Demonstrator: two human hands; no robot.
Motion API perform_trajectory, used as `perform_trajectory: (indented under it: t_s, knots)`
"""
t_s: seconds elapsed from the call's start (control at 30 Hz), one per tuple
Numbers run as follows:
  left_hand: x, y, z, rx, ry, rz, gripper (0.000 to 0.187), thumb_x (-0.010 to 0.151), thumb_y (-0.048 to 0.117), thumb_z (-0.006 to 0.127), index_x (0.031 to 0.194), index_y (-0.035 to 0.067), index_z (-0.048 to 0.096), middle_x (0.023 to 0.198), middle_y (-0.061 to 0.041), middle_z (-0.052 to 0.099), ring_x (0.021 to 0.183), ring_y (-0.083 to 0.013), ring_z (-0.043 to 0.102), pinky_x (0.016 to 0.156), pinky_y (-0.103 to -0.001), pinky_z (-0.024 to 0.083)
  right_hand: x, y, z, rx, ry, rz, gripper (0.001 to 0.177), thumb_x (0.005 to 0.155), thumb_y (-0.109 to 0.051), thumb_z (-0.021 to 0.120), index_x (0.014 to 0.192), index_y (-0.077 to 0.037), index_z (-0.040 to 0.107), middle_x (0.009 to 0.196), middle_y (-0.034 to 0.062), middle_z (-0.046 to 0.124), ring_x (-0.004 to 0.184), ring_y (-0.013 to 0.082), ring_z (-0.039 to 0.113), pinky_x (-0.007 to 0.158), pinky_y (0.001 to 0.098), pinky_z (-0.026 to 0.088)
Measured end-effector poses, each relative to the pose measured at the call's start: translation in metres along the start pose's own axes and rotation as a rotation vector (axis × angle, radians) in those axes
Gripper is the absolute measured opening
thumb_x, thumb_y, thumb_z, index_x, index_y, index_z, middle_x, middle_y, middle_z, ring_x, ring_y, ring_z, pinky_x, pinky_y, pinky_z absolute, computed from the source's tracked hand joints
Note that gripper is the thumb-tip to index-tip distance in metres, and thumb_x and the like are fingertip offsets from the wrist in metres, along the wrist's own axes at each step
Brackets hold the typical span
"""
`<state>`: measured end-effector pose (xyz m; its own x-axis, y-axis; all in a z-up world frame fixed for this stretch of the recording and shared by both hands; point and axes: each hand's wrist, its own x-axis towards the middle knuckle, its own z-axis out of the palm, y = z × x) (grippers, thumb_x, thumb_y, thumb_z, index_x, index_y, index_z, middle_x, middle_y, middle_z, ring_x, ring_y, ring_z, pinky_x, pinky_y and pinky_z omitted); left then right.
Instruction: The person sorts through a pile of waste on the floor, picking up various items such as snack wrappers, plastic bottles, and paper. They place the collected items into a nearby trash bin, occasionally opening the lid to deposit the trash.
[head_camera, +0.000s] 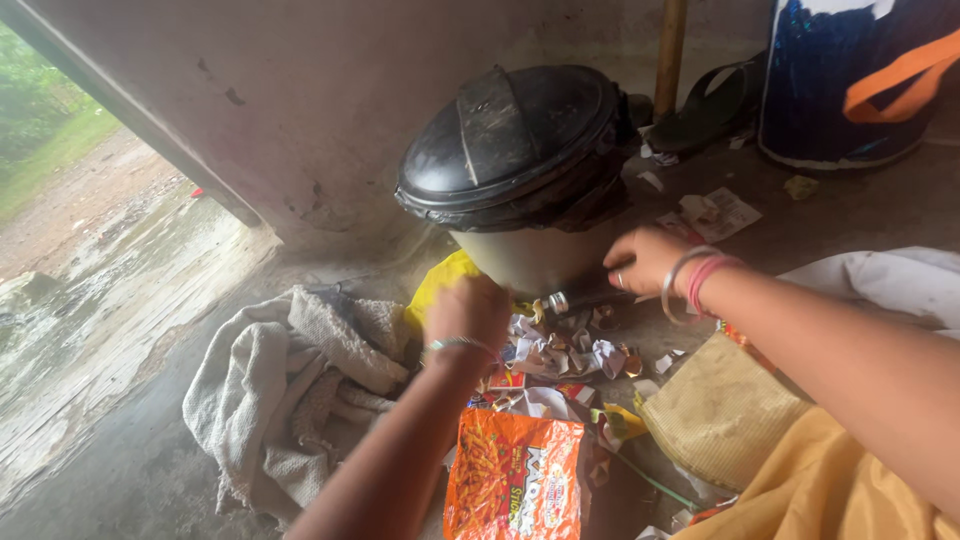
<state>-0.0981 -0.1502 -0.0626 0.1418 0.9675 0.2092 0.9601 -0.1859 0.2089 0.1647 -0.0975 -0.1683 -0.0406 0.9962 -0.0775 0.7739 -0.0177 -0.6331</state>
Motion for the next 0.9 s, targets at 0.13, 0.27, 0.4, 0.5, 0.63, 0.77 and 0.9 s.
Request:
perform_trajectory:
  t_s: [0.13,0.27,0.4,0.5,0.63,0.77,0.9]
  knots:
    - [-0.018,-0.025,0.067,-0.31,-0.009,0.195,0.032,0.082,0.013,0.071,0.114,0.014,0.076,0.118,-0.013,0.072,0.113,-0.0318,0.066,0.1,-0.042,0.05,-0.01,0.007,0.033,-0.252,0.0,-0.115,0.062,0.079,-0.025,0.085,0.136,-0.023,0.06,0.142,0.0054,0.057,0.134,0.0292,0.053,0.113,0.0392,0.043]
    - [-0.024,-0.02,0.113,-0.246,-0.068,0.276,0.05,0.082,0.015,0.073,0.132,0.012,0.065,0.142,-0.013,0.06,0.135,-0.0304,0.052,0.115,-0.041,0.039,-0.013,0.008,0.049,-0.282,0.054,-0.141,0.075,0.077,-0.011,0.082,0.144,-0.024,0.051,0.151,0.0067,0.046,0.137,0.0311,0.049,0.113,0.0383,0.043]
    - [-0.04,0.0,0.112,-0.162,-0.096,0.235,0.052,0.085,0.026,0.074,0.135,0.016,0.061,0.145,-0.011,0.05,0.141,-0.0325,0.039,0.116,-0.052,0.027,-0.025,-0.005,0.043,-0.321,0.091,-0.046,0.069,0.081,-0.006,0.074,0.142,-0.033,0.053,0.151,0.0017,0.048,0.132,0.0337,0.052,0.107,0.042,0.05]
    - [-0.056,0.017,0.105,-0.132,-0.018,0.315,0.052,0.09,0.034,0.072,0.137,0.018,0.06,0.141,-0.015,0.049,0.139,-0.0349,0.04,0.116,-0.052,0.029,-0.035,-0.024,0.036,-0.429,0.115,0.019,0.057,0.087,-0.023,0.076,0.139,-0.037,0.056,0.139,0.0096,0.051,0.131,0.0346,0.052,0.111,0.0519,0.042]
    - [-0.067,0.029,0.119,-0.016,-0.168,0.436,0.041,0.102,0.041,0.059,0.136,0.019,0.059,0.142,-0.012,0.052,0.14,-0.0318,0.044,0.119,-0.054,0.03,-0.035,-0.033,0.033,-0.495,0.103,0.07,0.058,0.083,-0.029,0.08,0.134,-0.041,0.056,0.141,0.0098,0.044,0.135,0.0358,0.045,0.113,0.0587,0.033]
    - [-0.07,0.038,0.149,-0.117,0.023,0.557,0.05,0.1,0.039,0.054,0.144,0.018,0.052,0.157,-0.011,0.044,0.148,-0.0343,0.035,0.117,-0.057,0.023,-0.019,-0.016,0.04,-0.315,0.18,-0.009,0.063,0.08,-0.027,0.083,0.136,-0.031,0.055,0.14,0.0144,0.046,0.131,0.0414,0.048,0.107,0.0542,0.043]
    - [-0.059,0.047,0.157,-0.11,-0.105,0.382,0.063,0.096,0.05,0.049,0.149,0.016,0.038,0.165,-0.014,0.03,0.149,-0.0392,0.023,0.115,-0.059,0.011,-0.011,-0.001,0.042,-0.191,0.162,-0.074,0.064,0.078,-0.028,0.084,0.136,-0.026,0.056,0.138,0.0188,0.048,0.128,0.0437,0.052,0.103,0.0509,0.049]
